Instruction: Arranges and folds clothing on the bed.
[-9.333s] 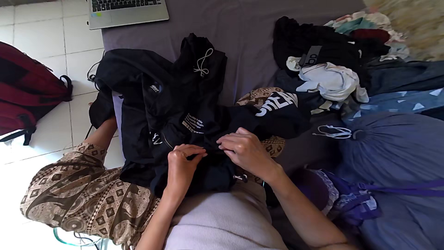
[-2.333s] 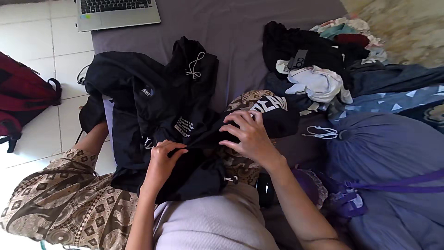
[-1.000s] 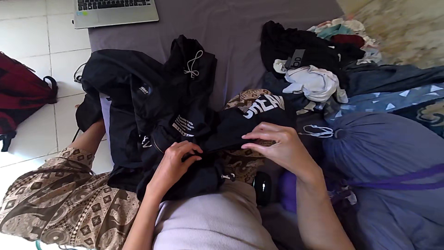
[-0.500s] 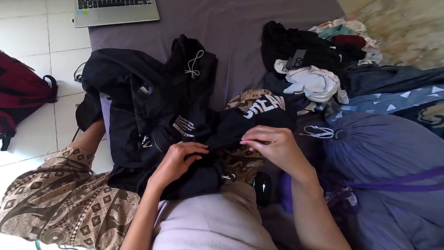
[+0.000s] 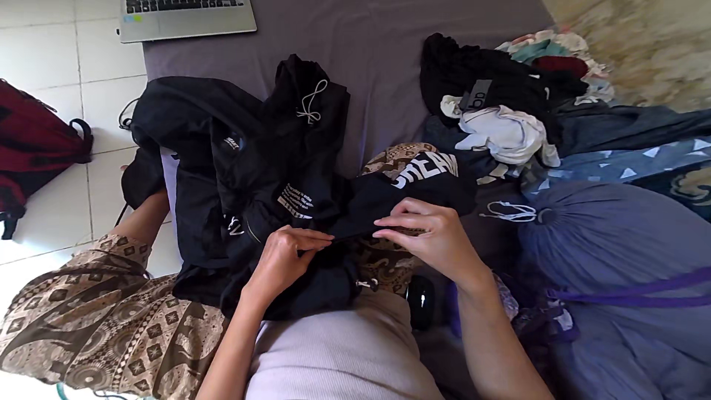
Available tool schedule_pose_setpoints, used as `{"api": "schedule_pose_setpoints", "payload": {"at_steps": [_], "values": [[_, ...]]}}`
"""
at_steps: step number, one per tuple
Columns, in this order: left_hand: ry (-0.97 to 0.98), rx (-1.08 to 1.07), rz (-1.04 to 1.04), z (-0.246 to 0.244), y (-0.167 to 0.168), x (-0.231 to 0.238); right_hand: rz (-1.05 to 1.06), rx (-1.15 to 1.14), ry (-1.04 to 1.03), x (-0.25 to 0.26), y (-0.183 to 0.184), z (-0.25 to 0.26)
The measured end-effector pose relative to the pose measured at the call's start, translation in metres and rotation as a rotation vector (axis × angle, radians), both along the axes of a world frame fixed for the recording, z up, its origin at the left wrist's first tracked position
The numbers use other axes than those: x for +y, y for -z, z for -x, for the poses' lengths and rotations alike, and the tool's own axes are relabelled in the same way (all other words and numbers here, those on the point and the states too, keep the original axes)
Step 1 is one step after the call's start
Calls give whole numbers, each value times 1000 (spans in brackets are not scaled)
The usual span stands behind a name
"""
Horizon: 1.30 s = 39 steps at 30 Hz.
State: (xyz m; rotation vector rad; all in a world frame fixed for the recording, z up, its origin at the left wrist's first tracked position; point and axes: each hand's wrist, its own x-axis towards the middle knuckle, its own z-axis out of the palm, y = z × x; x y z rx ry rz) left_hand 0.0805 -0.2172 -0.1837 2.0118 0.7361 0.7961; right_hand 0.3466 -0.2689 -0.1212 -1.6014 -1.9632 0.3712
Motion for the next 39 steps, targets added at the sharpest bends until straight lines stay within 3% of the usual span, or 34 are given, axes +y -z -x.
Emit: {"api": "schedule_pose_setpoints", "payload": {"at_steps": [16, 27, 39], "values": [[-177, 8, -256, -9, 11, -4, -10, 41, 19, 0, 4, -2], [-156, -143, 101, -4, 9, -3, -20, 243, 15, -1, 15, -5], [-281, -219, 583, -10, 1, -6, -46, 276, -2, -3, 26, -4]]}}
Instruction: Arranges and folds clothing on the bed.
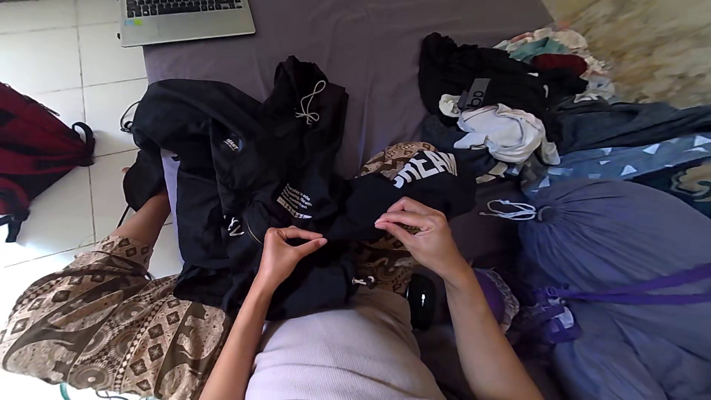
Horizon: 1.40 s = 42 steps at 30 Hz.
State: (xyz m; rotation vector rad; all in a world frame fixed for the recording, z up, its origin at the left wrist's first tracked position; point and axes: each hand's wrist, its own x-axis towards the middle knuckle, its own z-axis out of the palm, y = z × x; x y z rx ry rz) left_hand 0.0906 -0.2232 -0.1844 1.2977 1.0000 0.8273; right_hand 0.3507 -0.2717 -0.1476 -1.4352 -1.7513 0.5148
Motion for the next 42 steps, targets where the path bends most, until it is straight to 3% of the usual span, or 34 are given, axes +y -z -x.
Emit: {"api": "schedule_pose_setpoints", "payload": {"at_steps": [3, 6, 10, 26, 34, 42], "values": [[4, 4, -108, 3, 6, -1, -4, -21, -21, 0, -2, -3], [20, 146, -374, 6, 10, -1, 13, -61, -51, -2, -5, -7], [25, 261, -517, 6, 4, -2, -1, -70, -46, -3, -6, -7], [166, 228, -355, 7, -3, -9, -54, -44, -47, -3, -1, 0], [93, 229, -432, 5, 0, -15, -24, 19, -58, -3, 3, 3], [5, 377, -587, 1, -5, -19, -21, -163, -2, -7, -7, 13]]}}
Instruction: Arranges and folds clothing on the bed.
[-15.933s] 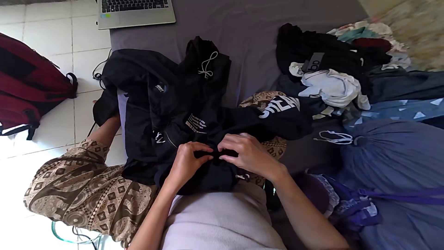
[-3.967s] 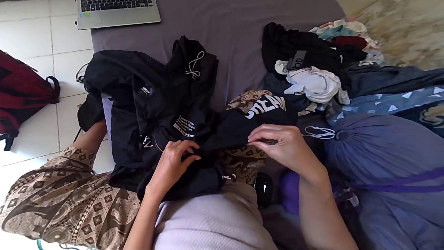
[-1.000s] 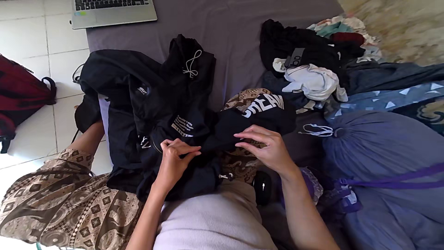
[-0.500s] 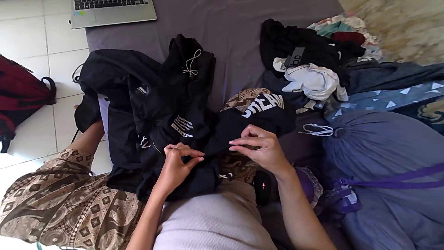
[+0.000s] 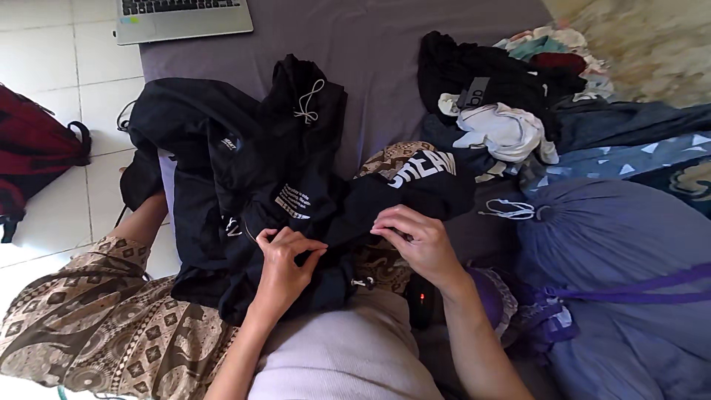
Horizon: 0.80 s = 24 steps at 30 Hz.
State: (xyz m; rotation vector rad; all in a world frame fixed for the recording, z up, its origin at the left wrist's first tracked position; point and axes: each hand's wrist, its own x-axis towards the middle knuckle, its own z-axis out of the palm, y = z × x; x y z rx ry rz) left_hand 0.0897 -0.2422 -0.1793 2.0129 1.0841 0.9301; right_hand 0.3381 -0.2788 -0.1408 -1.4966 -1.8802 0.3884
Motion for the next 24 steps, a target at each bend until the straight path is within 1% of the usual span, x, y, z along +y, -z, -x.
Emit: {"api": "schedule_pose_setpoints", "payload": {"at_steps": [3, 8, 13, 24], "values": [[-20, 7, -49, 0, 2, 0, 21, 12, -38, -2, -4, 3], [-17, -24, -67, 1, 3, -2, 23, 25, -72, -3, -5, 1], [5, -25, -97, 0, 3, -4, -11, -21, -39, -4, 0, 4], [10, -11, -116, 1, 3, -3, 13, -57, -14, -4, 1, 10]]}}
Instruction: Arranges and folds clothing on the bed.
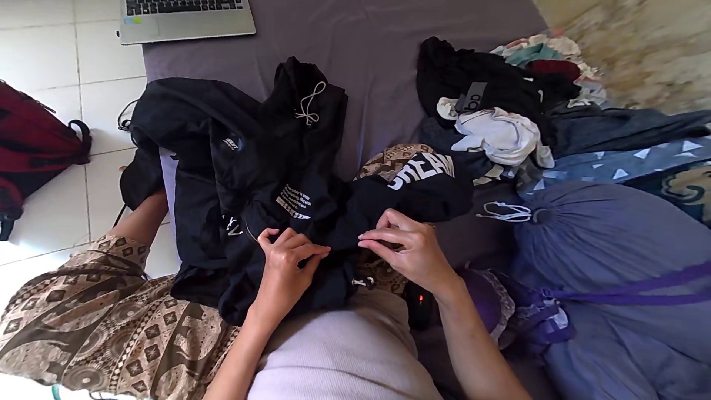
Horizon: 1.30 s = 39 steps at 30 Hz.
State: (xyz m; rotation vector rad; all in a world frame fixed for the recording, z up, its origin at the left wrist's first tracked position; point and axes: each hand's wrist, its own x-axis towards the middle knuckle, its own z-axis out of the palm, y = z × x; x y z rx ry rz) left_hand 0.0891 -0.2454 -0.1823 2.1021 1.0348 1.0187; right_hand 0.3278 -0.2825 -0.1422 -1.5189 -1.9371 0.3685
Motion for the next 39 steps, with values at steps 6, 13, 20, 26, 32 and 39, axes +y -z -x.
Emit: {"api": "schedule_pose_setpoints", "payload": {"at_steps": [6, 13, 20, 26, 32, 39], "values": [[4, 3, 20, -1, 1, 1, 16, 49, 4, 2, 1, 2], [15, 16, 42, -1, 4, 4, -2, 41, 15, 3, 4, 3], [71, 38, -33, -11, 1, 14, 1, 42, 14, 4, 3, 3], [112, 13, -82, -27, -2, 19, 1, 28, 27, 4, 4, 3], [102, 1, -69, -30, -1, 20, 25, 67, -14, 4, 2, 1], [100, -27, -35, -31, -1, 20, 58, 100, -28, 3, 0, -4]]}}
